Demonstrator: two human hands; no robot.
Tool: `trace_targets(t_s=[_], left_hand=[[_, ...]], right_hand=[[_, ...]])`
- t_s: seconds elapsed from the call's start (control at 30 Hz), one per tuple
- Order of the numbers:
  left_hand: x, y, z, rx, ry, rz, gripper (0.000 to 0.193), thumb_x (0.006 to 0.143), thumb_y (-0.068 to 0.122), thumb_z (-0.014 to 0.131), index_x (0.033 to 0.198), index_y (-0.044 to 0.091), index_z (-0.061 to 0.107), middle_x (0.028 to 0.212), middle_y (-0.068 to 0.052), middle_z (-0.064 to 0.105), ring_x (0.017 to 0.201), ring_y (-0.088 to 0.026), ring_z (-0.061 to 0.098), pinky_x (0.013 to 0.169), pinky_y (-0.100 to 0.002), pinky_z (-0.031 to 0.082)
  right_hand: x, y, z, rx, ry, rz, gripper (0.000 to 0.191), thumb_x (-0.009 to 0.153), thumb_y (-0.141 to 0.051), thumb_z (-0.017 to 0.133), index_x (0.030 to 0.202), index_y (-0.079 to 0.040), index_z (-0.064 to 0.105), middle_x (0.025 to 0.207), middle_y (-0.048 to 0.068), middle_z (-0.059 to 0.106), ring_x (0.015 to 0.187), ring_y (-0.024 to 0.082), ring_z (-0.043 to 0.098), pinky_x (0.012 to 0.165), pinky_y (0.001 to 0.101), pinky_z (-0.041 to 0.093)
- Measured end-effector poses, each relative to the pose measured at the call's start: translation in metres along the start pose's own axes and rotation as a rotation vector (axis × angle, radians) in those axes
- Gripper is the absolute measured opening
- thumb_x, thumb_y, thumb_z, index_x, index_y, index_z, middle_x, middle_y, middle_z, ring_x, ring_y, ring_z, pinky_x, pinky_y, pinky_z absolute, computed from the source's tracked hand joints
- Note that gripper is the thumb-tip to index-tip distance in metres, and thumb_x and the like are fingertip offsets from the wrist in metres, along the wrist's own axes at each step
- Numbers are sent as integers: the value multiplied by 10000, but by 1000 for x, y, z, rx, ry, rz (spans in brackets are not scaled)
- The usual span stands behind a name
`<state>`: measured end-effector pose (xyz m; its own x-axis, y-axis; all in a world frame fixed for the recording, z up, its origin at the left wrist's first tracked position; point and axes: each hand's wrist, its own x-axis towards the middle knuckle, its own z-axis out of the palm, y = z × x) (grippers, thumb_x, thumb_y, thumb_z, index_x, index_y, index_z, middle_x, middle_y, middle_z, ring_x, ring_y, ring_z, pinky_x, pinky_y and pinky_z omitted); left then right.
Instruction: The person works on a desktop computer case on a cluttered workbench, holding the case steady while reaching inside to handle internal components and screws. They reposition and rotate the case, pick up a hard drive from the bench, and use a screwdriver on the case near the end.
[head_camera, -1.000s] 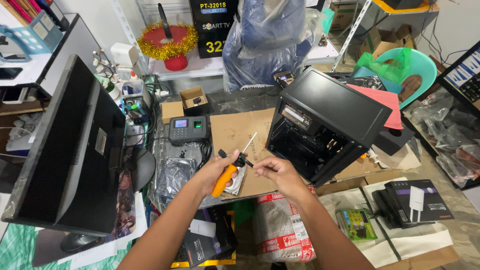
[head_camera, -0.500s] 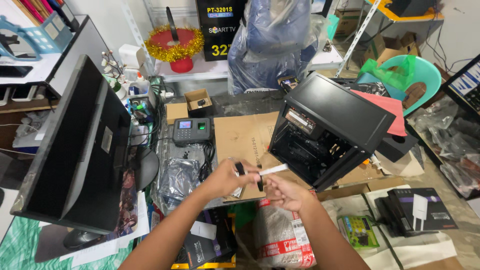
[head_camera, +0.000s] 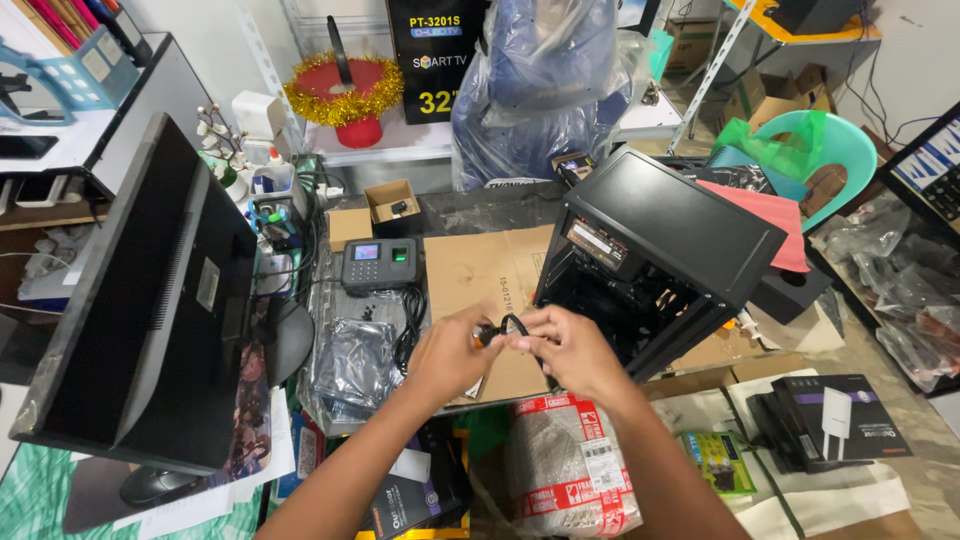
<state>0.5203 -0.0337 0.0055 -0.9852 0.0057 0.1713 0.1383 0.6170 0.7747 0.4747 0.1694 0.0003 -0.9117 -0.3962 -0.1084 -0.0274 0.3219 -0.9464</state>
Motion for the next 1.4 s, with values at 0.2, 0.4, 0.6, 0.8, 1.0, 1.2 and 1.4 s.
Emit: trace_targets(t_s=[0.2,0.4,0.6,0.8,1.0,1.2,1.4], left_hand=[[12,-25,9,-845,-304,-362,388,898,384,727,1146,90,783,724,-37,641,575,-103,568,445,-289,415],[14,-29,22,-1078,-353,-582,468,914,417,747,1063,-19,667,674,-34,591,530,-126,561,424,-279,432],[11,-23,22,-836,-228,-296,396,876,340,792,1132,38,795,769,-38,671,571,-98,582,456,-262,449],[-6,-13,4,-94,-220,175,297,846,338,803,1078,153,817,984,-15,716,712,-211,707,648,-347,554],[-10,4,9,250,43,283,243,885,298,757,1095,178,790,1014,-10,707,776,-300,710,660,-440,556],[-11,-2,25,242,253,220,233,916,296,743,1117,186,784,1050,-35,696,709,-299,705,597,-427,543],[-4,-23,45,-274,226,20,374,847,262,842,1183,106,787,981,-79,774,689,-149,690,621,-299,561]], right_hand=[[-5,16,8,68,147,-138,223,902,-57,714,1116,-24,767,1037,52,787,966,121,721,873,262,544],[0,42,14,9,315,-456,187,882,-29,768,1066,-16,797,1153,85,656,1048,182,652,836,279,544],[5,56,18,738,222,118,367,898,-68,714,1242,36,639,1158,110,724,1086,211,686,962,313,565],[13,53,-26,830,-18,263,454,993,-360,567,1235,-2,707,1100,100,748,975,192,692,866,335,563],[15,29,-19,205,166,9,297,868,-190,759,1096,1,763,1033,96,792,913,145,708,809,291,558],[-5,-2,3,-367,377,15,338,857,-343,798,1011,-42,779,851,87,778,735,123,711,706,282,559],[-17,-14,5,-451,243,168,277,934,-310,694,1069,-80,767,754,105,750,709,182,735,674,330,550]])
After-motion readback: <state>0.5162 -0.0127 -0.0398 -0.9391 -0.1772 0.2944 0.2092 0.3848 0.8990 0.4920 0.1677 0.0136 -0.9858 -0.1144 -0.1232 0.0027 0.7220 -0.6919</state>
